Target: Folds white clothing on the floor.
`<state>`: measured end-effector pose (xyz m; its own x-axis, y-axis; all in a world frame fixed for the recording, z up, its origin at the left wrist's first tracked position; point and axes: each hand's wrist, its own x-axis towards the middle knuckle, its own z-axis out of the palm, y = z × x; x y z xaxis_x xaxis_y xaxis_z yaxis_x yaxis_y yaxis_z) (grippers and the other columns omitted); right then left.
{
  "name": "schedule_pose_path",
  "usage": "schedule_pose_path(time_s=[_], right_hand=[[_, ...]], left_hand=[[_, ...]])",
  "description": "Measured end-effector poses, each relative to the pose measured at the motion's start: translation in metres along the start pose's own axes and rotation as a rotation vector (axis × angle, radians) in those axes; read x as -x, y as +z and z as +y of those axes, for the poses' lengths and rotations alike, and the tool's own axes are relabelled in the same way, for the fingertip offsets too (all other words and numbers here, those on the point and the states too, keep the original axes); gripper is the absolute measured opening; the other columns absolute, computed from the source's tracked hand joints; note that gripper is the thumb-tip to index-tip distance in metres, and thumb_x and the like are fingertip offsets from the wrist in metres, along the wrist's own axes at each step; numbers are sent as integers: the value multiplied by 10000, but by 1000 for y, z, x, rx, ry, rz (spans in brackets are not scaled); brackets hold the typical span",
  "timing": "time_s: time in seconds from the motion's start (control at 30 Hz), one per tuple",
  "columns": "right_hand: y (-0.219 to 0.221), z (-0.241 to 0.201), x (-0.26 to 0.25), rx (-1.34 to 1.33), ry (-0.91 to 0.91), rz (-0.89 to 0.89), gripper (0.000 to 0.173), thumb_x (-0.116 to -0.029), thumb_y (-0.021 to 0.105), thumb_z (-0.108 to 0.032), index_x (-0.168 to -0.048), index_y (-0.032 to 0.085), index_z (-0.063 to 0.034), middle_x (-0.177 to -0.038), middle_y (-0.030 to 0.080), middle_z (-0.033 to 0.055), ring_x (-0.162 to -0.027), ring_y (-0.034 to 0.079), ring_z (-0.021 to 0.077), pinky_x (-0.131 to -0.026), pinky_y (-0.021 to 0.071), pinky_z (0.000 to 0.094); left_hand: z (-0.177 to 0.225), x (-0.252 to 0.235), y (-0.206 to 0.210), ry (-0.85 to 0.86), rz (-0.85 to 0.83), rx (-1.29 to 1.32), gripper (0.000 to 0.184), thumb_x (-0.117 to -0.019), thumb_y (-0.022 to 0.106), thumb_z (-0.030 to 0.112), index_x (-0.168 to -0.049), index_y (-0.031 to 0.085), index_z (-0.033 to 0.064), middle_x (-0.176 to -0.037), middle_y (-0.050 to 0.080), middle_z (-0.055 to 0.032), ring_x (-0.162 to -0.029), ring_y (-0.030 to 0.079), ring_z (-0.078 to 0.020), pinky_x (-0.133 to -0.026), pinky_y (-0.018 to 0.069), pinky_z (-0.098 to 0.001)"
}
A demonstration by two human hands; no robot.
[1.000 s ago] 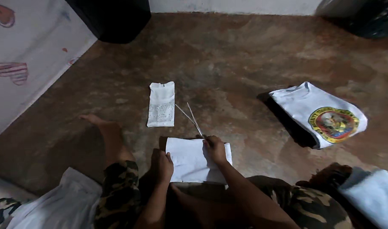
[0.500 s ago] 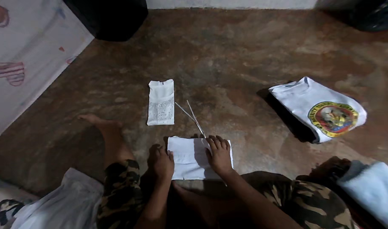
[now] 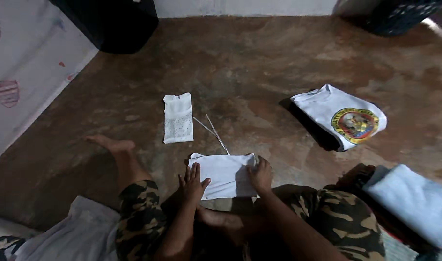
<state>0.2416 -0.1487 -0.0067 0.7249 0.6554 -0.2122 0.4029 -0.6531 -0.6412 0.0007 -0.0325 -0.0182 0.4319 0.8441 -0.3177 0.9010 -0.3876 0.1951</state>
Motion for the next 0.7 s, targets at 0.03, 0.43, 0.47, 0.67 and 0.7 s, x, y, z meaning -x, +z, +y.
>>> schedule_pose_path(time_s=[0.03, 0.43, 0.47, 0.67, 0.7], right_hand=[[-9, 3, -5, -88, 134, -62, 693, -943, 728, -314, -1487, 447, 10, -1404, 567, 243, -1286, 560, 407, -1066, 451, 584], [-56, -63, 1, -200, -13, -519, 546, -876, 755, -85, -1367, 538, 16, -1214, 640, 235, -1103, 639, 338, -956, 513, 526], [-68, -85, 9, -110, -109, -519, 547, -877, 746, -101, -1371, 537, 9, -1198, 646, 232, -1097, 644, 347, -957, 510, 541], [-135, -192, 77, 254, -608, -571, 414, -903, 688, -132, -1303, 598, -76, -1092, 683, 179, -1027, 667, 356, -864, 524, 579], [-145, -201, 88, 309, -679, -590, 408, -893, 686, -118, -1292, 606, -92, -1080, 686, 174, -1016, 669, 361, -838, 522, 587]], left_hand=[[2, 1, -4, -4, -19, 28, 852, -1004, 362, 703, -1669, 112, 231, -1734, 77, 42, -1598, -13, -284, -1212, -33, -680], [-2, 17, -58, -117, 19, 752, 373, -1083, 513, 212, -1325, 585, -63, -1224, 660, -235, -1084, 679, -299, -973, 543, -432], [0, 19, -59, -186, -39, 792, 386, -1105, 467, 260, -1287, 606, -51, -1147, 687, -206, -976, 706, -262, -882, 575, -411], [34, 42, -60, -477, -274, 1417, 420, -1136, 322, 290, -1194, 581, -35, -893, 673, -134, -742, 655, -214, -686, 567, -379], [44, 49, -63, -446, -278, 1521, 378, -1134, 334, 243, -1162, 589, -34, -871, 676, -119, -733, 662, -200, -679, 575, -362]])
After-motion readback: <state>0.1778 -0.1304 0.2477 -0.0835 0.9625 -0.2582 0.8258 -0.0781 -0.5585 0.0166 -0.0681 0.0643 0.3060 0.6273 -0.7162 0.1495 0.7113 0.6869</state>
